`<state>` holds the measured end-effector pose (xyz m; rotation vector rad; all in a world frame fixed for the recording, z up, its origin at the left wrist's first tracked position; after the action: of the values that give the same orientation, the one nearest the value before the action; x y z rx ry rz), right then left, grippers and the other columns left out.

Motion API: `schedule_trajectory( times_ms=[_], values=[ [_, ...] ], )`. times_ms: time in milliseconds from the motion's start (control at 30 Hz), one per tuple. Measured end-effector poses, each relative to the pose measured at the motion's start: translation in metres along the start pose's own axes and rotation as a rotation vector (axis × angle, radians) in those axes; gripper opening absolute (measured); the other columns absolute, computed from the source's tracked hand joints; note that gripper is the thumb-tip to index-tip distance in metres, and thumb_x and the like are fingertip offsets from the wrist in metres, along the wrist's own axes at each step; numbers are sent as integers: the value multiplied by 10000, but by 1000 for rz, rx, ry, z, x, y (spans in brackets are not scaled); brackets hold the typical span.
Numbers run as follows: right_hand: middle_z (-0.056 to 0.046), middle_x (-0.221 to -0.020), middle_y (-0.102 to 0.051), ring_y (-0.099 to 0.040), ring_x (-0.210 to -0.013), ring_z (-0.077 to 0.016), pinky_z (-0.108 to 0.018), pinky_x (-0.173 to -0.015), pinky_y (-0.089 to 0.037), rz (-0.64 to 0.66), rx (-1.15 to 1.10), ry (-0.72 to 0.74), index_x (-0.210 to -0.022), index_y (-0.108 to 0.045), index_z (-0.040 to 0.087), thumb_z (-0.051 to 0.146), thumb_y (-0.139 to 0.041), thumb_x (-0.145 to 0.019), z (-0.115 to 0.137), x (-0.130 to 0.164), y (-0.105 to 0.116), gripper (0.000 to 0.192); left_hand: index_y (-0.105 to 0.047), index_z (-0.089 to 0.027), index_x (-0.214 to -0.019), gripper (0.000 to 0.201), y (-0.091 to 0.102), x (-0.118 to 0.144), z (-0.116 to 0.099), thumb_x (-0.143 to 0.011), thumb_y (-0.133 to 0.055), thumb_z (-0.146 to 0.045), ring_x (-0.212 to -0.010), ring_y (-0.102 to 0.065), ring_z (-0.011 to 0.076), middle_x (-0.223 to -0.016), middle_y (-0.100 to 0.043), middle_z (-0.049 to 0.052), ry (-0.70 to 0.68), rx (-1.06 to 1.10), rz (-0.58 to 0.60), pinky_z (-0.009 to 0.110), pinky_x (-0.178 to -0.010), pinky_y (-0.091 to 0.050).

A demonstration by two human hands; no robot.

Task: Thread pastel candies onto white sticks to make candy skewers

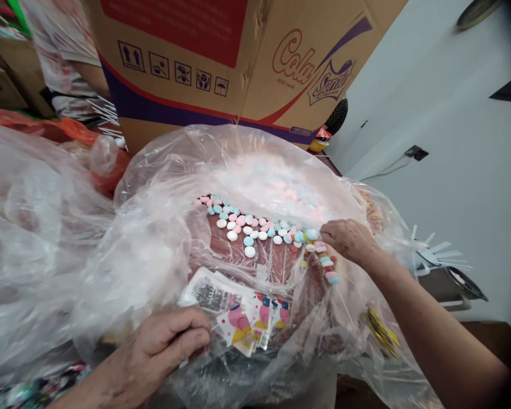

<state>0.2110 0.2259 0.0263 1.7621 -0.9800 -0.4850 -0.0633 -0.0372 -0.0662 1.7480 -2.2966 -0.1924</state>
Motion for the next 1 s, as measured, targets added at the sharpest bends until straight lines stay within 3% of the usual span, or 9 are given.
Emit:
schedule_trajectory(
  times_ms=[200, 333, 400, 500, 633, 833, 1000],
  values=[
    [-36, -978, -780, -717, -857, -211, -274, -708, -503, -156, -368, -101, -904, -769, 212, 298, -388, -945, -12, 53, -30, 392, -683, -175, -833, 384, -5, -11, -7, -994, -461, -444, -645, -544, 127, -740, -679, 22, -25, 39, -103, 207, -590, -407],
    [-47, -926, -773, -719, -848, -227, -289, -734, -532, -321, -879, -56, -889, -781, 212, 389, -533, -914, 5, 91, -24, 306, -675, -155, -842, 361, -8, -21, -9, -970, -512, -451, -596, -505, 115, -721, -664, 26, -14, 111, -128, 212, -547, -380],
    [-33, -853, -750, -701, -785, -189, -261, -702, -520, -369, -981, 40, -873, -778, 225, 348, -573, -918, 20, 106, -13, 243, -674, -146, -834, 347, -9, -25, -11, -954, -536, -441, -563, -485, 106, -692, -635, 15, -15, 140, -131, 211, -522, -366],
    [2, -705, -662, -628, -649, -127, -218, -604, -470, -445, -1015, 188, -866, -764, 239, 247, -573, -934, 38, 123, 7, 202, -681, -139, -813, 325, -10, -29, -13, -941, -552, -409, -537, -460, 98, -640, -586, -7, -30, 136, -113, 207, -499, -351],
    [12, -667, -604, -570, -613, -112, -210, -572, -433, -566, -953, 291, -873, -740, 231, 151, -572, -923, 48, 131, 21, 193, -694, -139, -815, 301, -11, -32, -14, -941, -550, -372, -543, -461, 96, -647, -592, -6, -47, 67, -87, 203, -495, -349],
    [5, -705, -633, -572, -659, -130, -242, -637, -447, -629, -861, 389, -900, -708, 221, 109, -551, -937, 52, 130, 17, 197, -699, -148, -833, 286, -13, -34, -16, -935, -542, -364, -602, -489, 110, -674, -595, -6, -34, -18, -44, 208, -539, -362],
    [-12, -749, -652, -571, -702, -145, -278, -690, -438, -655, -767, 488, -973, -686, 197, 117, -540, -962, 51, 132, 16, 167, -639, -154, -788, 300, -13, -37, -13, -923, -537, -402, -574, -463, 108, -649, -551, -21, 24, 34, -24, 215, -530, -350]
  ],
)
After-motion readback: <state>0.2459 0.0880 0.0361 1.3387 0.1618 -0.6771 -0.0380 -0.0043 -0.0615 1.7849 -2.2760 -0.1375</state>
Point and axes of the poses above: each hand's wrist, its own x-axis away from the middle knuckle, its own y-axis out of the back of the hand, z = x × y, the point moved 4 cm from there along -x, towards the middle knuckle
